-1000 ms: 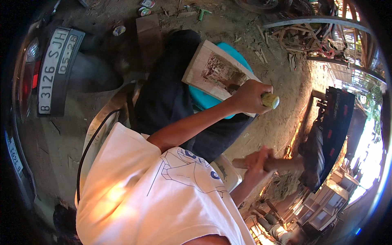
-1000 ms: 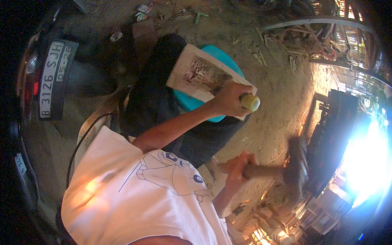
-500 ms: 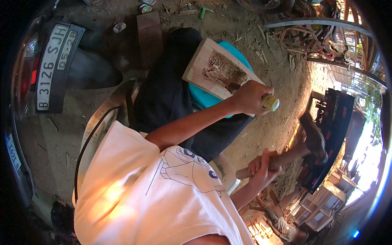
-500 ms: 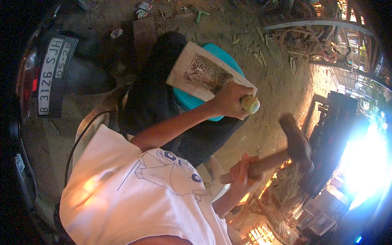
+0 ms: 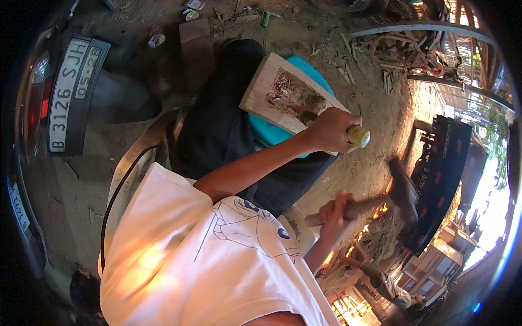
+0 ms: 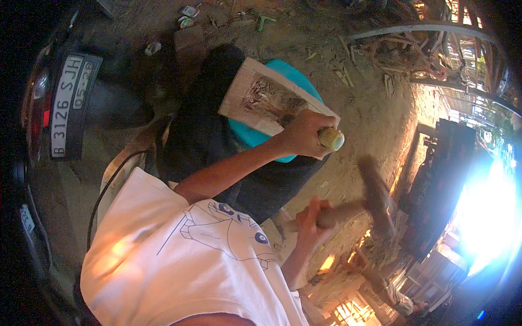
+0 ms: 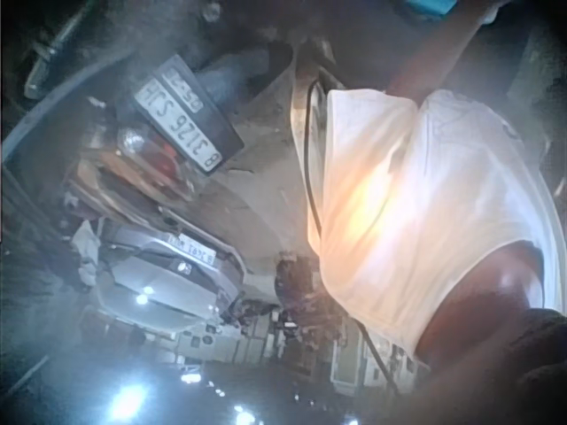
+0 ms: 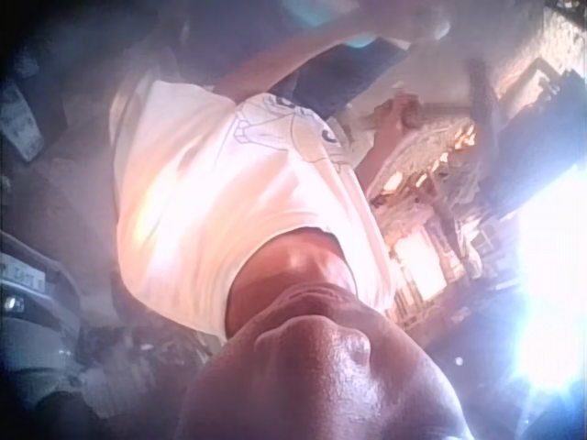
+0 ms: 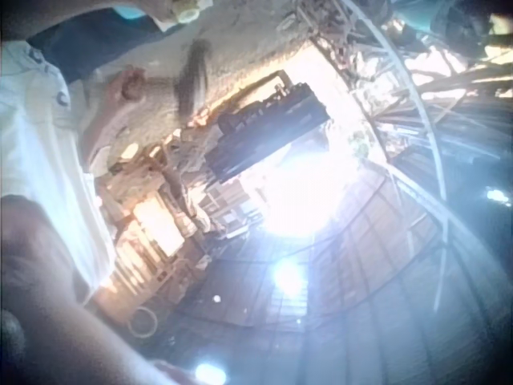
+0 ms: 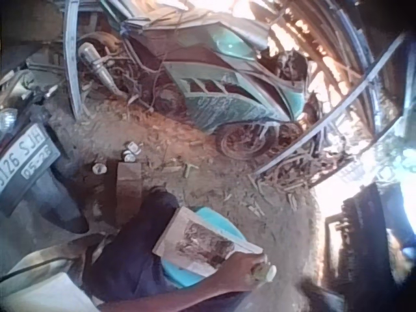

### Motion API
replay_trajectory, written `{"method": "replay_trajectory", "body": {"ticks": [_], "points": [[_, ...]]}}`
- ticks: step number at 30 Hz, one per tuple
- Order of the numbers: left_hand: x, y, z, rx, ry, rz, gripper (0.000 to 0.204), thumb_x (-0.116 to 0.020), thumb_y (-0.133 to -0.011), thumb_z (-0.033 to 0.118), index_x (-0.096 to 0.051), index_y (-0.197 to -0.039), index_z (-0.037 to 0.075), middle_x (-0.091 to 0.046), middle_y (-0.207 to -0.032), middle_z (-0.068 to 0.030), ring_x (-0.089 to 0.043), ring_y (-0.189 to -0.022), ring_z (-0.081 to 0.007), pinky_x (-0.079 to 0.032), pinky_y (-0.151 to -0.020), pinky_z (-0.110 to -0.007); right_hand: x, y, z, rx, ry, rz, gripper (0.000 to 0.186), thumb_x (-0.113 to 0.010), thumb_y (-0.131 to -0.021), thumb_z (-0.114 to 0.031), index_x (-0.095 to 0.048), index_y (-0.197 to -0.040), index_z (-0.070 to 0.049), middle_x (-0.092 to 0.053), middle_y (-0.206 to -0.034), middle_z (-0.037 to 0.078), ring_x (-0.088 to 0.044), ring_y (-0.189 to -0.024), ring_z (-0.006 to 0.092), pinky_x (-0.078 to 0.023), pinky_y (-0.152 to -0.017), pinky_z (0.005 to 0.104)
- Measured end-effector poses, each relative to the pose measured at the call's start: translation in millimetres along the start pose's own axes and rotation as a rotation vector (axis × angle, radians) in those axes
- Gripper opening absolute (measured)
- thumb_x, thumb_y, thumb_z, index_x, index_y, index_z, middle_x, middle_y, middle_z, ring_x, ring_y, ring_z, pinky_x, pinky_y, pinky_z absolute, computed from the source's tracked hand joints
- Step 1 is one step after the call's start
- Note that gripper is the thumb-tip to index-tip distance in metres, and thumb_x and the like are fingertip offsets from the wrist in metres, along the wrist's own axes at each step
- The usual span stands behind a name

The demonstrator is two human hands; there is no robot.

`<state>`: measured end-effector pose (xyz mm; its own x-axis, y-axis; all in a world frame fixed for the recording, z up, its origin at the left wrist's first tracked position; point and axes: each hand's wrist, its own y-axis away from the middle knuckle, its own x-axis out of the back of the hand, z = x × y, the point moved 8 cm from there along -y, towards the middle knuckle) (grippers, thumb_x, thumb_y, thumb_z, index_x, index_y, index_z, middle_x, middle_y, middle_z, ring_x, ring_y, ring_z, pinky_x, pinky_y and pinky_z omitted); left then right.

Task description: The person carves a rectangular wooden board using a chisel and a hammer. They hold the chisel in their left hand and strike it with the hammer in their right hand to remove wood shavings from the surface.

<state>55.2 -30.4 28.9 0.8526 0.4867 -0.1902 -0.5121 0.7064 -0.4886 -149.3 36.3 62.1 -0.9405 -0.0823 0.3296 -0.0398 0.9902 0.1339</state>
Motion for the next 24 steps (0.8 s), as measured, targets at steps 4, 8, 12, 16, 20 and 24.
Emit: {"method": "replay_trajectory", "body": {"ticks": [4,8,12,16,20,24], "points": [[18.4,-3.1,2.3,0.082,0.055,0.029,0.025,-0.071,-0.065,0.024,-0.053,-0.068,0.006,-0.052,-0.058,-0.0146,-0.057,-0.057,-0.0332,-0.041,-0.051,-0.04,1.8,11.2,3.4,-0.134,-0.035,-0.009,0.01,-0.06,-0.087,-0.009,-0.051,-0.084,-0.01,-0.032,-0.044,-0.003,-0.026,-0.032,0.0064,-0.024,-0.031,0.0235],[-1.4,5.2,0.4,0.034,0.002,-0.083,0.026,-0.071,-0.064,0.025,-0.054,-0.069,0.006,-0.053,-0.059,-0.0143,-0.057,-0.059,-0.0333,-0.042,-0.053,-0.04,2.4,18.2,-39.7,0.163,-0.363,-0.142,0.008,-0.055,-0.09,-0.01,-0.052,-0.083,-0.012,-0.028,-0.044,-0.004,-0.025,-0.032,0.0072,-0.025,-0.029,0.0228],[-14.8,11.1,-5.0,0.033,0.021,-0.09,0.025,-0.071,-0.063,0.025,-0.055,-0.069,0.007,-0.054,-0.06,-0.0132,-0.058,-0.06,-0.033,-0.043,-0.053,-0.041,-2.5,17.8,-28.4,0.21,-0.142,-0.014,0.009,-0.059,-0.088,-0.01,-0.052,-0.082,-0.011,-0.033,-0.045,-0.002,-0.029,-0.033,0.0064,-0.023,-0.031,0.0229],[-3.8,2.9,4.7,-0.004,-0.029,-0.094,0.023,-0.071,-0.062,0.023,-0.055,-0.069,0.008,-0.055,-0.06,-0.0118,-0.058,-0.06,-0.0319,-0.043,-0.053,-0.04,-5.4,16.1,-14.7,-0.141,0.09,0.047,0.017,-0.061,-0.088,-0.012,-0.048,-0.076,-0.012,-0.034,-0.045,-0.004,-0.03,-0.034,0.0056,-0.022,-0.032,0.022],[-12.9,4.7,-2.9,0.013,-0.049,-0.124,0.026,-0.072,-0.056,0.019,-0.057,-0.074,0.007,-0.059,-0.067,-0.0115,-0.061,-0.064,-0.0304,-0.045,-0.056,-0.037,12.5,14.2,-46.8,0.122,-0.14,0.075,0.014,-0.065,-0.085,-0.01,-0.051,-0.08,-0.009,-0.032,-0.045,-0.005,-0.029,-0.034,0.0045,-0.023,-0.033,0.0216],[-19.4,8.1,-4.6,0.082,-0.117,-0.238,0.028,-0.071,-0.054,0.015,-0.058,-0.077,0.006,-0.06,-0.07,-0.0112,-0.061,-0.066,-0.0293,-0.046,-0.058,-0.036,2.4,12.5,-5.6,-0.14,0.228,0.005,0.019,-0.062,-0.087,-0.01,-0.048,-0.074,-0.009,-0.034,-0.043,-0.003,-0.031,-0.034,0.0047,-0.023,-0.032,0.0213]]}}
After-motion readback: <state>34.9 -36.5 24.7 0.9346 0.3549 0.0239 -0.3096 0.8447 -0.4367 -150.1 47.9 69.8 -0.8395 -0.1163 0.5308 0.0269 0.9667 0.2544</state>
